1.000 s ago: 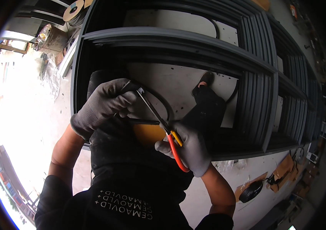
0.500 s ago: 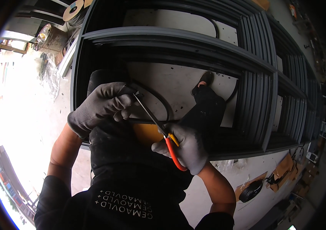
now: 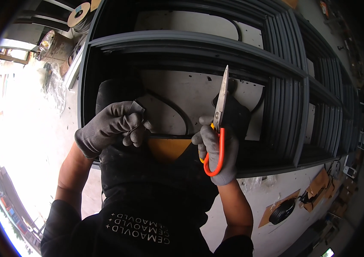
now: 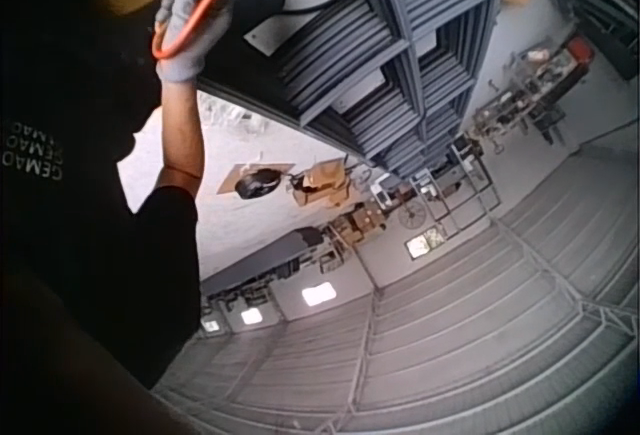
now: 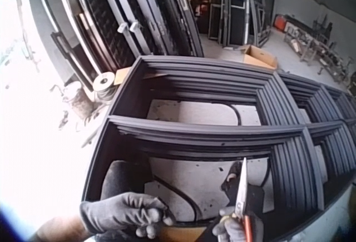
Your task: Installing black rubber seals into metal door or window frames using scissors to cut the trim.
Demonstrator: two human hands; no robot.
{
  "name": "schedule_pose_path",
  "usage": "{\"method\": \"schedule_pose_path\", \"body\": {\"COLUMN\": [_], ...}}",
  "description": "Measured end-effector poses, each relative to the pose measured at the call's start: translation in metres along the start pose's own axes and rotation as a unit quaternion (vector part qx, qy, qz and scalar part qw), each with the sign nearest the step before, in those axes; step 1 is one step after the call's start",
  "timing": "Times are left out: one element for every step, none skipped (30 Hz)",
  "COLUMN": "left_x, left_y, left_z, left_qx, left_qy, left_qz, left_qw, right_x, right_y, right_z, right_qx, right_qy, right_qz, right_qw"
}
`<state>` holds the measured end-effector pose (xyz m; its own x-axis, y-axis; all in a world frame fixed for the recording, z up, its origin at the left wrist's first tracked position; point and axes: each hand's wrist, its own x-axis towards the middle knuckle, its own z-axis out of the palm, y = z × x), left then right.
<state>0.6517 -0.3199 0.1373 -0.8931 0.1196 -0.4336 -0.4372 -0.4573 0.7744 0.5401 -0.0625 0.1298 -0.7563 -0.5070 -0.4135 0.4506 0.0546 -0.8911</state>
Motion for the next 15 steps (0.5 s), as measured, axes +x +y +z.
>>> {"method": "schedule_pose_path", "body": {"left_x": [0.001,0.003,0.005,0.006,0.007,0.006,0.007,0.01,0.012,0.015,0.016,0.017,0.018,0.019,0.02], "left_y": [0.0,0.001,0.001,0.002,0.003,0.005,0.006,0.006,0.006,0.006,0.007,0.007,0.007,0.008,0.011], "left_z": [0.003,0.007,0.011,0.014,0.018,0.02,0.022,0.024,0.024,0.024,0.023,0.022,0.022,0.021,0.019], "left_qx": [-0.012,-0.023,-0.033,-0.042,-0.051,-0.043,-0.064,-0.095,-0.125,-0.14,-0.174,-0.199,-0.224,-0.228,-0.257], "left_qy": [0.0,-0.002,0.0,0.004,0.009,0.035,0.053,0.061,0.067,0.079,0.062,0.069,0.075,0.119,0.109], "left_qz": [0.003,0.007,0.014,0.024,0.034,0.024,0.027,0.044,0.061,0.034,0.066,0.074,0.082,0.083,0.091], "left_qw": [1.0,1.0,0.999,0.999,0.998,0.998,0.996,0.993,0.988,0.986,0.981,0.975,0.968,0.963,0.956], "right_x": [0.002,0.005,0.003,0.008,0.012,0.015,0.019,0.019,0.019,0.015,0.012,0.011,0.012,0.012,0.012], "right_y": [-0.001,0.003,0.006,0.011,0.017,0.023,0.029,0.039,0.049,0.061,0.071,0.081,0.088,0.094,0.099], "right_z": [0.002,0.008,0.014,0.019,0.025,0.03,0.034,0.041,0.049,0.059,0.067,0.073,0.075,0.077,0.079], "right_qx": [-0.003,0.034,-0.005,0.03,0.092,0.227,0.32,0.342,0.342,0.35,0.312,0.233,0.152,0.087,0.027], "right_qy": [-0.001,-0.022,-0.044,-0.056,-0.091,-0.147,-0.198,-0.219,-0.177,-0.132,-0.11,-0.1,-0.103,-0.116,-0.114], "right_qz": [-0.011,-0.01,-0.023,-0.016,-0.001,0.039,0.063,0.071,0.085,0.1,0.097,0.059,0.04,-0.055,-0.11], "right_qw": [1.0,0.999,0.999,0.998,0.992,0.962,0.924,0.911,0.919,0.922,0.939,0.966,0.982,0.988,0.987]}}
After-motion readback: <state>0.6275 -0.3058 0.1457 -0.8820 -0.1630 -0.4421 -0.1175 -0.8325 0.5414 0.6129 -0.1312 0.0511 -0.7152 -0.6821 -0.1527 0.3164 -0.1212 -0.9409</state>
